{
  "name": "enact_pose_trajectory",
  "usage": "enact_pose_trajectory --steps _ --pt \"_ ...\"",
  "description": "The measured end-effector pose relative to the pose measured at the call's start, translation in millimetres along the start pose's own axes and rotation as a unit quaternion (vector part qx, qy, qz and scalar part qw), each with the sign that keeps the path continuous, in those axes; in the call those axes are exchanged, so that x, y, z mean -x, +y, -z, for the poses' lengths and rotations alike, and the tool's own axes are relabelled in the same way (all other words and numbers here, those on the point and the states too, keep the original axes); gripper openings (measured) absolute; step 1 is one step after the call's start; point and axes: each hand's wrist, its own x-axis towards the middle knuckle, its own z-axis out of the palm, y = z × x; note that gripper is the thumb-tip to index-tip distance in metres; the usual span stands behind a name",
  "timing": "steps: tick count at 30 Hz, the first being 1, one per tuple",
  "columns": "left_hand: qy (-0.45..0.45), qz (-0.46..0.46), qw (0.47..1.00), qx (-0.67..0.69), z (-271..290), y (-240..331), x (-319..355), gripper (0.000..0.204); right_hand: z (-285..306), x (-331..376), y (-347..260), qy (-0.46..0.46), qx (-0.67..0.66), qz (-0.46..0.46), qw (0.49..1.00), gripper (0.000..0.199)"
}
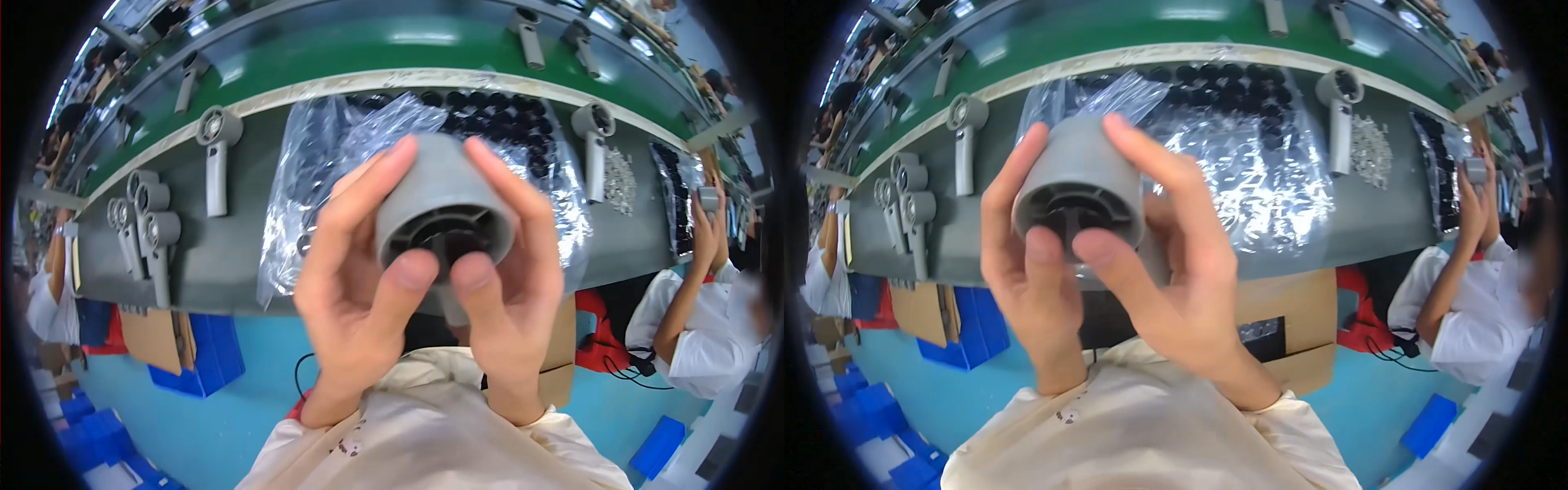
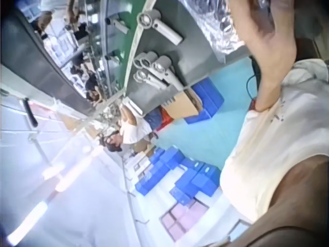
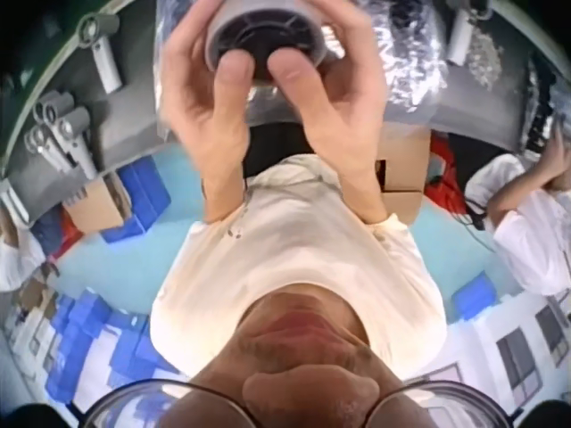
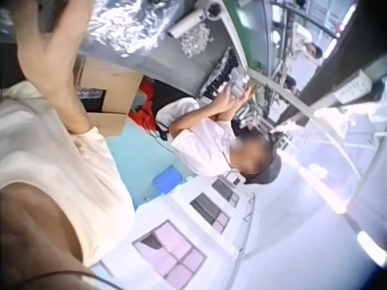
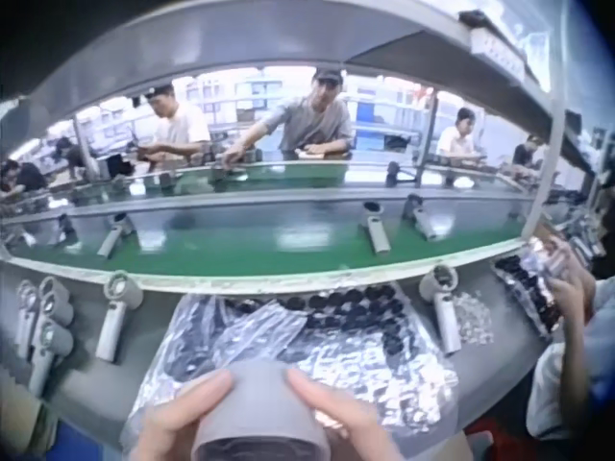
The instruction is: Assembling plastic handheld fan components at a manual assembly station.
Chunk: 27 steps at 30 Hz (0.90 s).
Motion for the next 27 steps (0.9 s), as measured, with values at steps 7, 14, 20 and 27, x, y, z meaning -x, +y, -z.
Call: enact_pose_trajectory --steps 7,14,20,27 --pt "0.085 -0.058 0.982 -0.156 2 -28 14 0.049 3 -7 23 -0.008 0.023 0.061 0.998 0.054" --pt "0.066 -0.065 0.995 0.030 -8 -29 3 0.052 2 -1 23 -0.018 0.058 0.105 0.993 0.064" --pt "0.052 -0.181 0.982 0.001 -6 -36 3 0.048 -3 -3 30 -0.002 0.034 0.176 0.984 0.060" --pt "0.116 -0.060 0.991 0.033 -1 -30 3 0.046 2 -11 17 -0.048 -0.030 0.001 0.998 0.076"
